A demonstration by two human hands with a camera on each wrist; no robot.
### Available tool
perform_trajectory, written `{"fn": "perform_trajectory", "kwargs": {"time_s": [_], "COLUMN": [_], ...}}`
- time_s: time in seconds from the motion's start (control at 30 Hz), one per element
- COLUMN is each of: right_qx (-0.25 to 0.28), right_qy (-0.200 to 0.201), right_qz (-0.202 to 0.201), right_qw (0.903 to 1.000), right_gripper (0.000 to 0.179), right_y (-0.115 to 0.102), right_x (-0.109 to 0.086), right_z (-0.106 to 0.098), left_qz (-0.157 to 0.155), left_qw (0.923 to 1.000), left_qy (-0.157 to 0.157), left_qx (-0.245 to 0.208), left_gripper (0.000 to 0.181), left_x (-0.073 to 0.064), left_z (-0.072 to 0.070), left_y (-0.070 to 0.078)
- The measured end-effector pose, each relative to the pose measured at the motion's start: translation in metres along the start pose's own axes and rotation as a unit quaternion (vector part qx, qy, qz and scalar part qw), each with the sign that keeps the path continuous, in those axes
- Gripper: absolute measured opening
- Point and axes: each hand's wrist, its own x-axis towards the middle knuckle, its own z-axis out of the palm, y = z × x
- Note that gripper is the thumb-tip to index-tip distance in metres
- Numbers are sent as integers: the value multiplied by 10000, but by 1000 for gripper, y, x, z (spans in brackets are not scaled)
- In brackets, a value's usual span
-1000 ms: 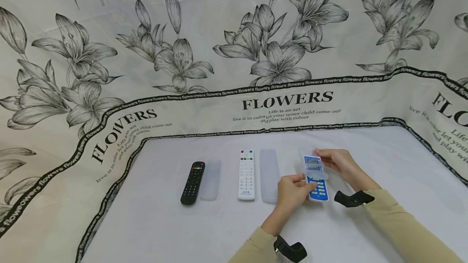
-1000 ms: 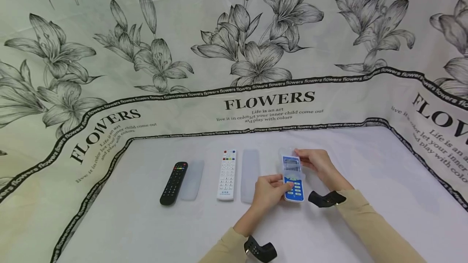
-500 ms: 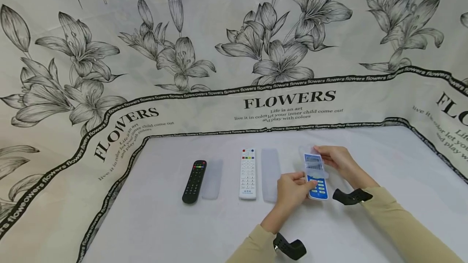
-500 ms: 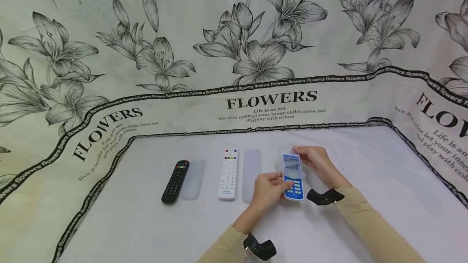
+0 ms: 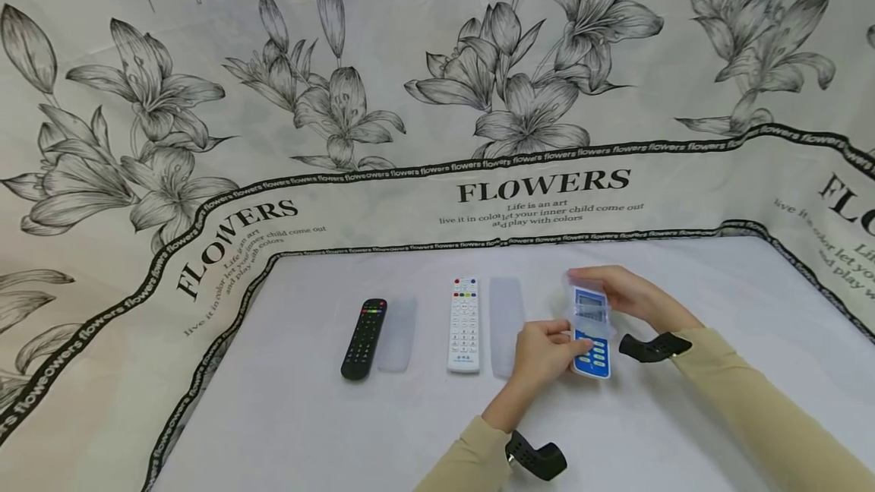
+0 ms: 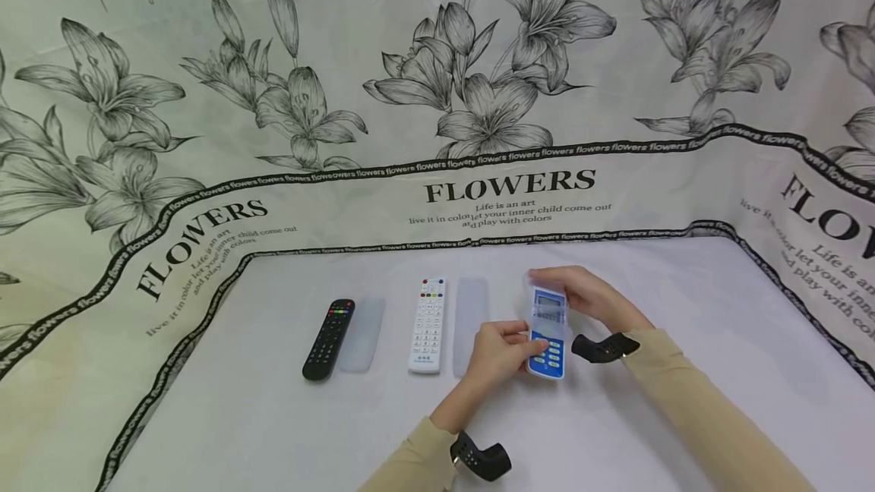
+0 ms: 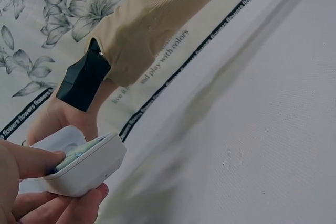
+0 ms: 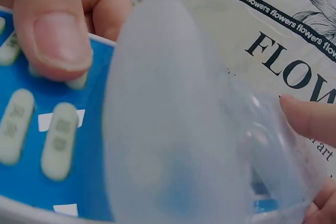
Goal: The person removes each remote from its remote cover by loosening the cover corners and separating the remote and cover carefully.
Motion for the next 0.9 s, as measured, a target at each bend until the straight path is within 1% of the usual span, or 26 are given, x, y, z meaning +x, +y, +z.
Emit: {"fn": "perform_trajectory", "kwargs": {"time_s": [0.1,0.27,0.4,0.57,0.6,0.67,0.8,0.9], "right_qx": [-174,-473,-432,-12,108,296,692,916], "right_qy": [231,612,799,892,912,984,1106,1142], "right_qz": [-8,-40,-73,-53,-42,2,50,8], "right_qw": [9996,9970,9958,9960,9958,9947,9914,9892], "right_gripper": [64,69,66,57,54,41,7,14], "right_y": [-3,-7,-7,-7,-7,-6,-3,-1], "right_x": [1,1,0,-2,-2,-2,-2,-2], "right_z": [0,3,5,5,6,6,7,6], "left_qz": [-11,22,13,54,67,65,64,17], "left_qw": [10000,10000,10000,9999,9999,9999,9999,9999], "left_qy": [-13,1,24,85,86,94,110,136], "left_qx": [8,-4,-6,14,16,19,1,-5], "left_gripper": [33,36,37,37,37,37,37,38], "left_x": [0,1,1,0,0,-1,-2,-4], "left_z": [1,1,2,4,4,6,8,11], "left_y": [-1,-2,0,0,-1,-1,-3,-5]}}
